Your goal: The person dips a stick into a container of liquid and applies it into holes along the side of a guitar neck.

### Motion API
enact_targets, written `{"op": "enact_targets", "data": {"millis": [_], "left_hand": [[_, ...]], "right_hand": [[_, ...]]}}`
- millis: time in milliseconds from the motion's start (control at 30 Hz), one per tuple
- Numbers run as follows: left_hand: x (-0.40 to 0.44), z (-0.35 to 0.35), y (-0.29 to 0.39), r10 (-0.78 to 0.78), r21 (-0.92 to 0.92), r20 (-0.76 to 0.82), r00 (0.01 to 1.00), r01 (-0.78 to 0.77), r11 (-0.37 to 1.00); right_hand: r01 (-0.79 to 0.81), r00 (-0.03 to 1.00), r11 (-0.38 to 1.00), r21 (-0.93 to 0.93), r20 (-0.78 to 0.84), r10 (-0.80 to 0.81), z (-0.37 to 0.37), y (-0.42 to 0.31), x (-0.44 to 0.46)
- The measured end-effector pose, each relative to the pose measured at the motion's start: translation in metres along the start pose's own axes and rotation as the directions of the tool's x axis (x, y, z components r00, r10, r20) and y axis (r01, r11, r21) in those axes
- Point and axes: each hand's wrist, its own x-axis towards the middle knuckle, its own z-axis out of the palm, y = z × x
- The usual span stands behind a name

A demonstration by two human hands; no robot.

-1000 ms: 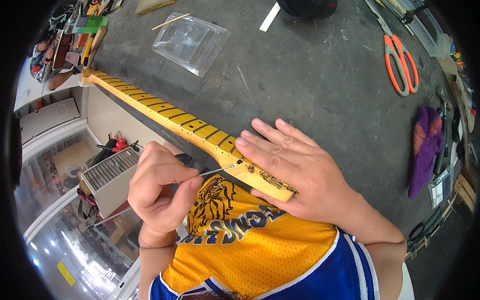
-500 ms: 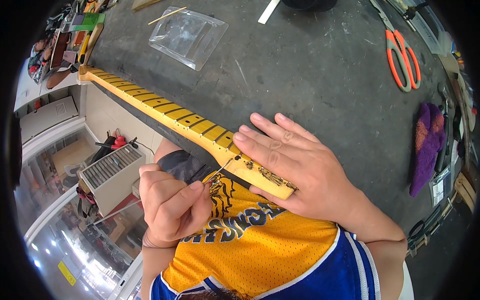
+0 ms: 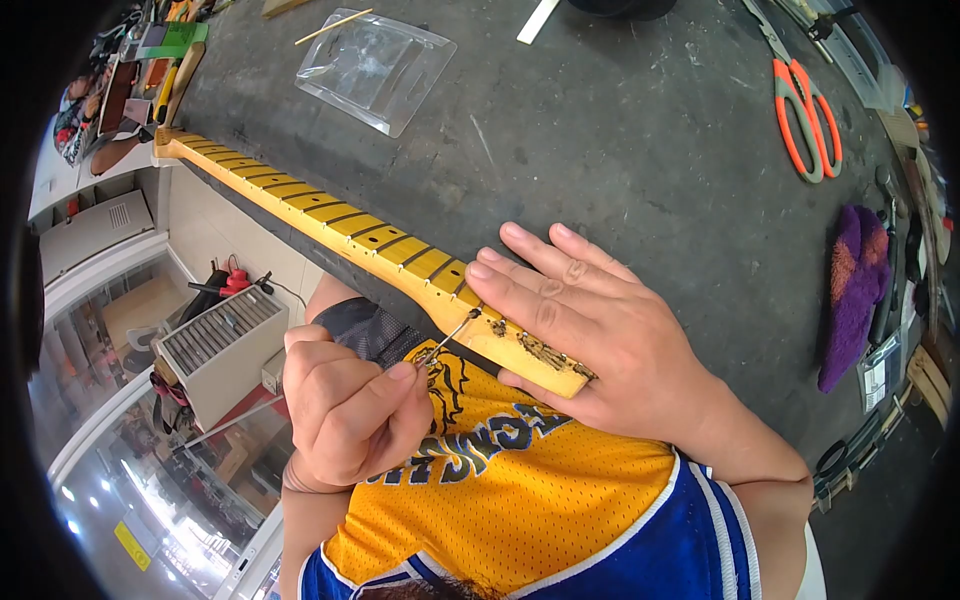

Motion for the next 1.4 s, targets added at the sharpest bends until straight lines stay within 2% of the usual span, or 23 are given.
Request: {"op": "enact_targets", "data": {"millis": [633, 1400], "left_hand": [[0.0013, -0.0055, -0.0017, 0.010, 0.010, 0.047, 0.999, -0.011, 1.000], [0.0005, -0.0060, -0.0008, 0.007, 0.039, 0.009, 1.000, -0.007, 0.999]], "right_hand": [[-0.001, 1.000, 1.000, -0.001, -0.007, 0.001, 0.0013, 0.0001, -0.0005], [-0.002, 1.000, 1.000, 0.002, 0.002, 0.002, 0.0004, 0.0000, -0.0004]]}}
